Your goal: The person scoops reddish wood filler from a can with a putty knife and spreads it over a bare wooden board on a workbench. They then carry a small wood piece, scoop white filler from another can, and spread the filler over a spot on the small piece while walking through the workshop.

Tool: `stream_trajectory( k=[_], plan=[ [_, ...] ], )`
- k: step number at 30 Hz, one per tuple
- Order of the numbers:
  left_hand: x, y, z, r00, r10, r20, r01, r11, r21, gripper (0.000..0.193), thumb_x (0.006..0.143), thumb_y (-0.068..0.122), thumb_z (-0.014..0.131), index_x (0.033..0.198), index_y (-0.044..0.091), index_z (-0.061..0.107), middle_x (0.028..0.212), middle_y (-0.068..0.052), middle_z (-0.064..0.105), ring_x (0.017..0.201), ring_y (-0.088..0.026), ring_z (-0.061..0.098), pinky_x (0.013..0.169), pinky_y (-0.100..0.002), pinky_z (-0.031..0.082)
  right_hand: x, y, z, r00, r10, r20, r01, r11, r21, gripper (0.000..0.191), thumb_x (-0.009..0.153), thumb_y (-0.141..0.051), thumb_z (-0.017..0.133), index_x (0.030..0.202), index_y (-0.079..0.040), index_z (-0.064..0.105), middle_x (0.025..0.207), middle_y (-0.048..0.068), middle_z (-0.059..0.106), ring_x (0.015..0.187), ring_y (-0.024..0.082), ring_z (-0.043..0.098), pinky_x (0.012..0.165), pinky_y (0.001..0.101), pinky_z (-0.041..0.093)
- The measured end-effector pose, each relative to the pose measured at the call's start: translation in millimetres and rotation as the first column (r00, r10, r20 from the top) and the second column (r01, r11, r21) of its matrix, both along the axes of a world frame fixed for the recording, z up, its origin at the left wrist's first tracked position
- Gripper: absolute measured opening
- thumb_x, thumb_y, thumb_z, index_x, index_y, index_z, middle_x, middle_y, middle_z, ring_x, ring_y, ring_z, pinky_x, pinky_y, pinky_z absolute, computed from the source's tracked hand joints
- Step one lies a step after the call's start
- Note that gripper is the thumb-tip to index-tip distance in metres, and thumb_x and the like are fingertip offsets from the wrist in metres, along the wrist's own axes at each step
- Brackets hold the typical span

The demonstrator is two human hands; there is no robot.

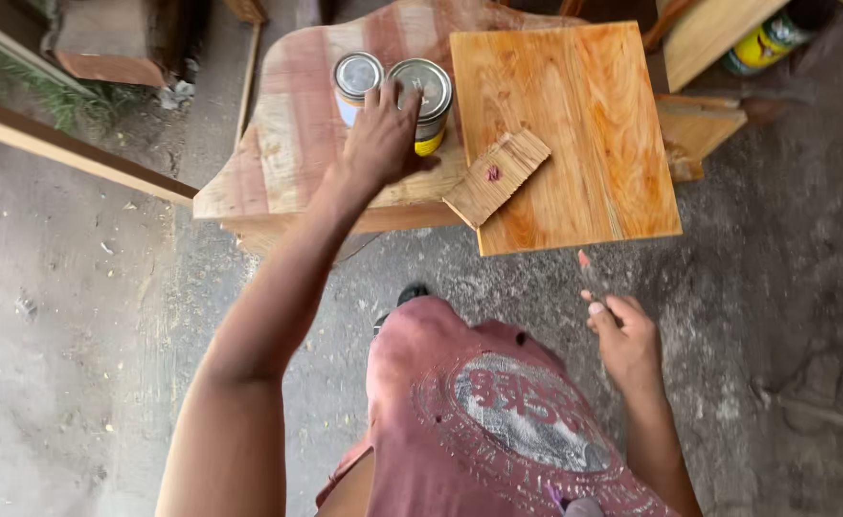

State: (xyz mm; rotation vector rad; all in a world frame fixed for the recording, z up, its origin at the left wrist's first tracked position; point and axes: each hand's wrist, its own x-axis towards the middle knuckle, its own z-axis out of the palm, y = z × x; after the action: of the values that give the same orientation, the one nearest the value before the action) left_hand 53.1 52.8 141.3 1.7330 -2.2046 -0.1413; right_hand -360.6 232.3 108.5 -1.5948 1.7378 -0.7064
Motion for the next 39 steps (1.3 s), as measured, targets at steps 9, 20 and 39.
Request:
stream_trajectory(
  k=[9, 20, 39],
  plan=[
    [2.9, -112.1, -19.8, 0.943, -0.180, 0.280, 0.045, 0.903, 0.428, 0.101, 0.055, 0.040, 0.097, 0.141, 0.010, 0.052, 0.136, -0.025, 0.047, 0.126, -0.046, 0.048, 0.097, -0.057, 0.051, 36.3, -50.1, 19.3, 0.999, -0.031, 0.006, 0.032, 0.997, -0.065, 0.023, 0.099, -0.010, 0.064, 0.119, -0.003, 0.074, 0.099, 0.006, 0.067, 0.077, 0.013, 0.066, 0.069, 0.0264, 0.051],
    [-4.1, -102.9, -36.1, 0.965, -0.154, 0.210, 0.089, 0.953, 0.288, 0.079, 0.060, 0.018, 0.089, 0.127, -0.005, 0.052, 0.128, -0.027, 0.046, 0.119, -0.045, 0.048, 0.086, -0.055, 0.055, 51.3, -91.5, 0.8, 0.968, 0.108, -0.226, -0.142, 0.980, -0.137, 0.017, 0.094, -0.005, 0.070, 0.110, -0.005, 0.076, 0.099, 0.012, 0.068, 0.081, 0.023, 0.068, 0.070, 0.0327, 0.052],
    [72.9, 51.6, -129.3, -0.538, 0.581, -0.612, -0.017, 0.718, 0.696, 0.052, 0.102, 0.040, 0.044, 0.133, -0.001, 0.053, 0.111, -0.017, 0.068, 0.090, -0.030, 0.070, 0.072, -0.046, 0.060, 93.6, -167.6, -56.2, 0.820, 0.288, -0.494, -0.404, 0.903, -0.143, 0.033, 0.094, -0.011, 0.072, 0.126, -0.010, 0.076, 0.097, 0.015, 0.055, 0.091, 0.032, 0.059, 0.079, 0.0433, 0.050]
  ],
)
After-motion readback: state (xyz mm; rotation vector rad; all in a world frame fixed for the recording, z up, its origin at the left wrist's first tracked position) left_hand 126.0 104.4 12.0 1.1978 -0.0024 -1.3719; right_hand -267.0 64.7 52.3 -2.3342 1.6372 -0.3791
